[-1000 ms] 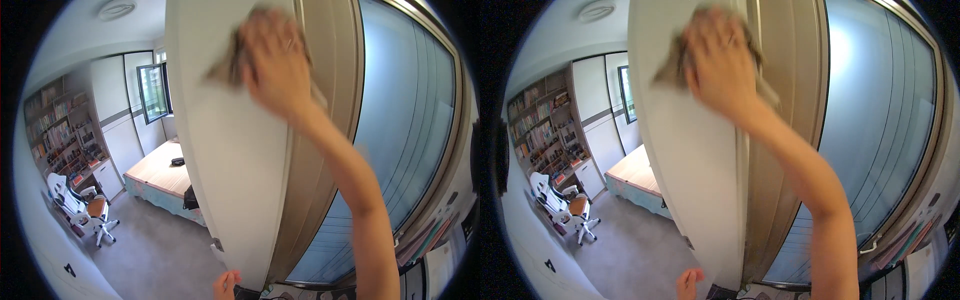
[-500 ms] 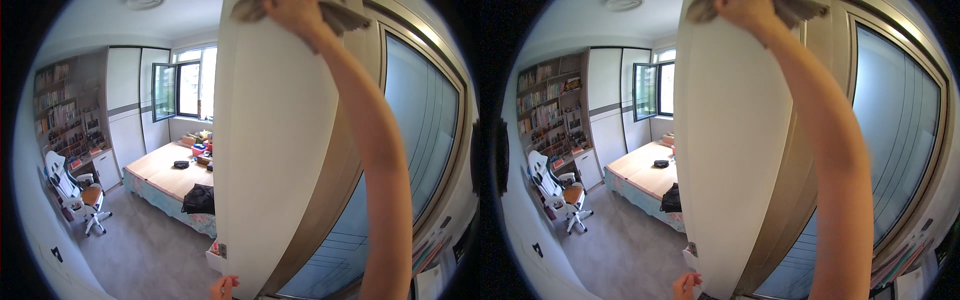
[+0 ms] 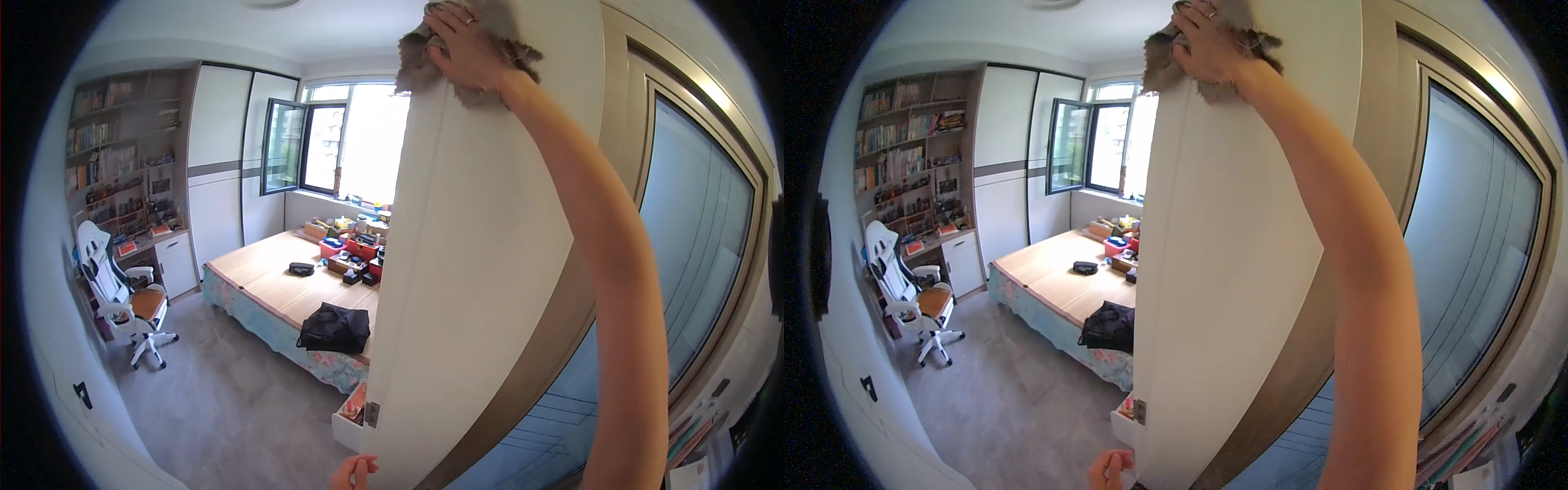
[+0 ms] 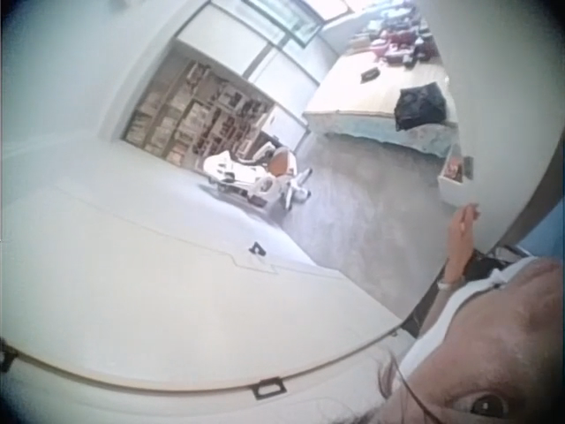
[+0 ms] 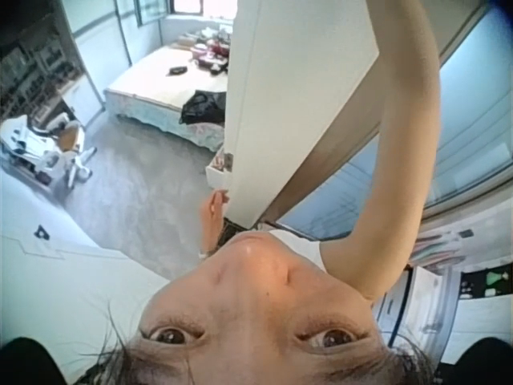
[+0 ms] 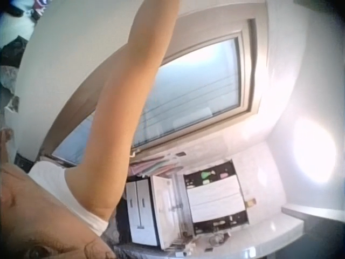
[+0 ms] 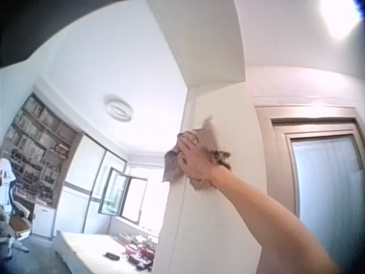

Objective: The person wipes door surfaces and walls with a cloth, then sits down and wipes small containers with the cloth.

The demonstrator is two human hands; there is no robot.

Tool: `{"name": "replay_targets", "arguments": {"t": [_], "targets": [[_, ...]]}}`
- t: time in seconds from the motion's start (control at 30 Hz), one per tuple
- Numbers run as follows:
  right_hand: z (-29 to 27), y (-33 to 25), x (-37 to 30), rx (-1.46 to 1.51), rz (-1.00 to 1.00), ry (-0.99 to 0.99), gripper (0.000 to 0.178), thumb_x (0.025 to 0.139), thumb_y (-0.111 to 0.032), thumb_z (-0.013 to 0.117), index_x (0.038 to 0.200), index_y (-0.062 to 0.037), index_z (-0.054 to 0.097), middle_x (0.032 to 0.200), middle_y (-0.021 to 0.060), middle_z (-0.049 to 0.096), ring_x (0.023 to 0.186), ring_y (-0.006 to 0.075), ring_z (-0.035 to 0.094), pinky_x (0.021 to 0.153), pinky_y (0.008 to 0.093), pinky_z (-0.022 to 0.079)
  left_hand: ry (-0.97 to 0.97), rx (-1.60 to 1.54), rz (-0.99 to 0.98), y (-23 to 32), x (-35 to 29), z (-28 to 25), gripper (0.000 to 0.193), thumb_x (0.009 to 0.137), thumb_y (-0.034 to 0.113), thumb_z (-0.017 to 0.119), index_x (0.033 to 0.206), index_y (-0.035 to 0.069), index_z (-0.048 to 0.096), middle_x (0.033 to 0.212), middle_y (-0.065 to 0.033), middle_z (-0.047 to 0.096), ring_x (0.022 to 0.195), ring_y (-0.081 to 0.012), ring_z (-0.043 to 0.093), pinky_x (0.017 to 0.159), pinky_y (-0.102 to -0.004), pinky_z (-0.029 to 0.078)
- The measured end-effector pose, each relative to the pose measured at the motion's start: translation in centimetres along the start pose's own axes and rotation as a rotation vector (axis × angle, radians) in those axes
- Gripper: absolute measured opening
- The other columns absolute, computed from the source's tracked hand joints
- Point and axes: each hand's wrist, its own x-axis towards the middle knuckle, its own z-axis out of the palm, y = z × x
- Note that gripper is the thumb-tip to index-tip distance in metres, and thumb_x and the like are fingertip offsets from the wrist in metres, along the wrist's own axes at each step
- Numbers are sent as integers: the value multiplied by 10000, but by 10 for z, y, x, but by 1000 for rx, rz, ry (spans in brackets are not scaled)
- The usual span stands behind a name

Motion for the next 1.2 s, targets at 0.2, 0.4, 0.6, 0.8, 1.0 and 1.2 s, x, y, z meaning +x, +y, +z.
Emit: {"name": "replay_targets", "arguments": {"t": [0.2,0.4,0.6,0.8,1.0,1.2], "targets": [[-2,-101,-50,-28,33,80,458,845,-243,587,1227,7,545,1294,155,531,1249,266,460,1110,423,300,140,-24,-8,-15,-7,-16,391,1019,317,440,1007,-8,656,803,-86,659,775,-189,608,716,-321,464],[41,-47,-28,-233,201,165,467,855,-277,544,1237,-7,551,1315,144,516,1305,339,398,1087,465,329,72,-64,13,-11,5,-22,365,1014,285,451,968,-13,657,796,-84,658,763,-196,607,703,-327,465],[0,-96,-26,-748,-6,79,411,835,-192,561,1156,63,591,1209,249,587,1199,440,497,948,597,420,91,109,-3,-8,4,-30,338,1008,271,469,965,-8,655,801,-94,663,748,-205,615,681,-330,464],[24,-78,-21,-1188,-107,-68,547,806,-228,574,1264,59,490,1198,278,569,1258,419,451,996,619,369,74,9,5,-18,5,-34,337,1014,285,465,1007,6,653,819,-86,656,772,-180,614,698,-314,476],[25,-65,-15,-242,225,114,482,859,-284,522,1218,37,548,1276,209,538,1281,376,405,1087,604,197,58,-49,-15,-15,3,-36,344,1016,295,464,1028,5,648,834,-72,658,788,-163,610,720,-294,478],[18,-115,-19,-452,190,62,401,829,-214,523,1126,42,609,1192,171,584,1208,307,461,1052,515,264,63,-134,-57,-10,1,-35,342,1014,292,468,1020,0,647,818,-74,649,778,-169,605,716,-292,476]]}}
